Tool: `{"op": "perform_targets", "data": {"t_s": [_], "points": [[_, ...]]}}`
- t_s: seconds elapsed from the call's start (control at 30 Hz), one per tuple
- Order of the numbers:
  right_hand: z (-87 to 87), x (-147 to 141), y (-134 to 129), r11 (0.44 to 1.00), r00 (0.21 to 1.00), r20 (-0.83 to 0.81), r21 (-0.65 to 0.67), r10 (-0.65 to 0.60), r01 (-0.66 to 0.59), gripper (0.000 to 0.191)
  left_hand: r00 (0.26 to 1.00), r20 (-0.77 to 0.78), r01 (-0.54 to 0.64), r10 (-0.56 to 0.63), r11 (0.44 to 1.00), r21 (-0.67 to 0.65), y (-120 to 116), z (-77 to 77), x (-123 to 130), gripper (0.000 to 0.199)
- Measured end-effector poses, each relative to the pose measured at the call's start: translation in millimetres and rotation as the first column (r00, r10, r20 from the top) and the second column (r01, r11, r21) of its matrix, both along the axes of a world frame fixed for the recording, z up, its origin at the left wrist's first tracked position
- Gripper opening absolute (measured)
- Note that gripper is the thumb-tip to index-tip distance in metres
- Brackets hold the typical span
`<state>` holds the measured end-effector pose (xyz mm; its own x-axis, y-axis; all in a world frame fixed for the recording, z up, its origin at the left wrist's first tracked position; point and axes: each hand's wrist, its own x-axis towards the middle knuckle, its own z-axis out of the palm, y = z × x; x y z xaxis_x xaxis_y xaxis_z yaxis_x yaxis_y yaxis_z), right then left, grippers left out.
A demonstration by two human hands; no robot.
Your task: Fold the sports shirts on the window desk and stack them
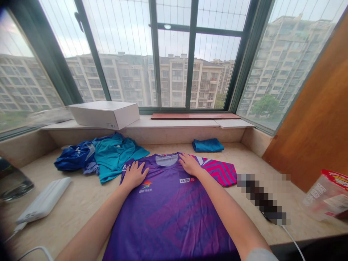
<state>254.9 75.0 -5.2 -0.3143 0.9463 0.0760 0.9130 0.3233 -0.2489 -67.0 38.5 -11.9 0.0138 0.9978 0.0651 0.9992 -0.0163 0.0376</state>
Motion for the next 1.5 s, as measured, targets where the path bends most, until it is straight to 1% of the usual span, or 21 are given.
{"op": "perform_targets", "data": {"t_s": [0.1,0.2,0.27,0.33,0.43,0.57,0.6,0.67,0.73,0.77,0.83,0.87,0.9,0.93,0.97,1.0,1.07,1.13,1.23,1.33,1.5], "points": [[5.4,37,-28,0.984,0.984,0.046,0.067,-0.17,0.167,0.05,1.0,-0.012,0.001,-0.001,1.0,0.013,3,-2.5,-2,0.066],[0.6,78,-62,0.906,0.899,0.119,0.095,-0.421,0.412,0.052,1.0,-0.026,-0.001,0.002,1.0,0.022,8,-4.5,-1,0.066],[-4.6,96,-77,0.85,0.834,0.162,0.092,-0.528,0.52,0.052,0.999,-0.038,-0.008,0.008,1.0,0.016,15,-3.5,0,0.066],[-8.4,106,-84,0.819,0.798,0.186,0.081,-0.573,0.569,0.049,0.999,-0.051,-0.01,0.01,1.0,-0.004,22,-0.1,3,0.066],[-8.8,110,-81,0.807,0.788,0.18,0.077,-0.589,0.586,0.041,0.995,-0.095,-0.006,0.006,1.0,0.0,26,7.1,9,0.066],[0.7,108,-67,0.794,0.785,0.123,0.065,-0.607,0.604,0.047,0.978,-0.208,0.074,-0.031,0.976,0.204,15,11.8,18,0.058],[4.2,106,-63,0.793,0.786,0.106,0.067,-0.609,0.605,0.049,0.976,-0.216,0.083,-0.034,0.971,0.222,11,11.5,19,0.055],[11.0,95,-57,0.801,0.798,0.075,0.086,-0.598,0.593,0.052,0.981,-0.193,0.062,-0.025,0.98,0.191,5,10.0,21,0.052],[15.8,79,-55,0.841,0.849,0.019,0.15,-0.527,0.519,0.05,0.987,-0.162,0.033,-0.009,0.988,0.149,2,8.5,22,0.052],[16.8,69,-56,0.882,0.903,-0.025,0.202,-0.43,0.425,0.048,0.988,-0.153,0.029,-0.007,0.989,0.144,2,8.0,22,0.052],[15.6,51,-60,0.946,0.992,-0.095,0.306,-0.081,0.106,0.045,0.989,-0.15,0.037,-0.013,0.987,0.158,2,7.7,22,0.051],[13.6,44,-64,0.937,0.986,-0.115,0.341,0.123,-0.077,0.044,0.989,-0.15,0.041,-0.016,0.985,0.165,3,7.7,22,0.05],[11.0,40,-68,0.907,0.949,-0.13,0.356,0.288,-0.226,0.043,0.989,-0.15,0.043,-0.017,0.984,0.172,2,7.6,21,0.05],[8.0,38,-71,0.883,0.912,-0.15,0.352,0.382,-0.312,0.041,0.989,-0.15,0.044,-0.017,0.983,0.177,2,7.5,21,0.049],[4.8,37,-75,0.877,0.894,-0.183,0.349,0.41,-0.33,0.039,0.988,-0.151,0.044,-0.016,0.983,0.181,1,7.3,21,0.048],[1.5,39,-77,0.89,0.896,-0.226,0.351,0.382,-0.291,0.039,0.988,-0.151,0.043,-0.015,0.982,0.185,1,6.9,21,0.048],[-5.5,45,-79,0.93,0.921,-0.301,0.34,0.249,-0.141,0.041,0.989,-0.149,0.041,-0.013,0.98,0.192,-1,5.8,21,0.046],[-12.9,52,-77,0.955,0.941,-0.309,0.292,0.14,-0.046,0.047,0.991,-0.137,0.036,-0.009,0.979,0.198,-2,4.6,21,0.045],[-24.2,57,-72,0.978,0.961,-0.256,0.199,0.11,-0.059,0.056,0.994,-0.106,0.025,-0.003,0.979,0.203,-4,3.5,21,0.044],[-33.0,57,-68,0.985,0.962,-0.253,0.163,0.103,-0.062,0.057,0.997,-0.081,0.019,-0.002,0.978,0.208,-5,3.2,21,0.043],[-36.4,49,-63,0.99,0.972,-0.234,0.136,-0.008,0.041,0.056,0.998,-0.064,0.018,-0.005,0.976,0.218,-7,2.4,22,0.04]]}}
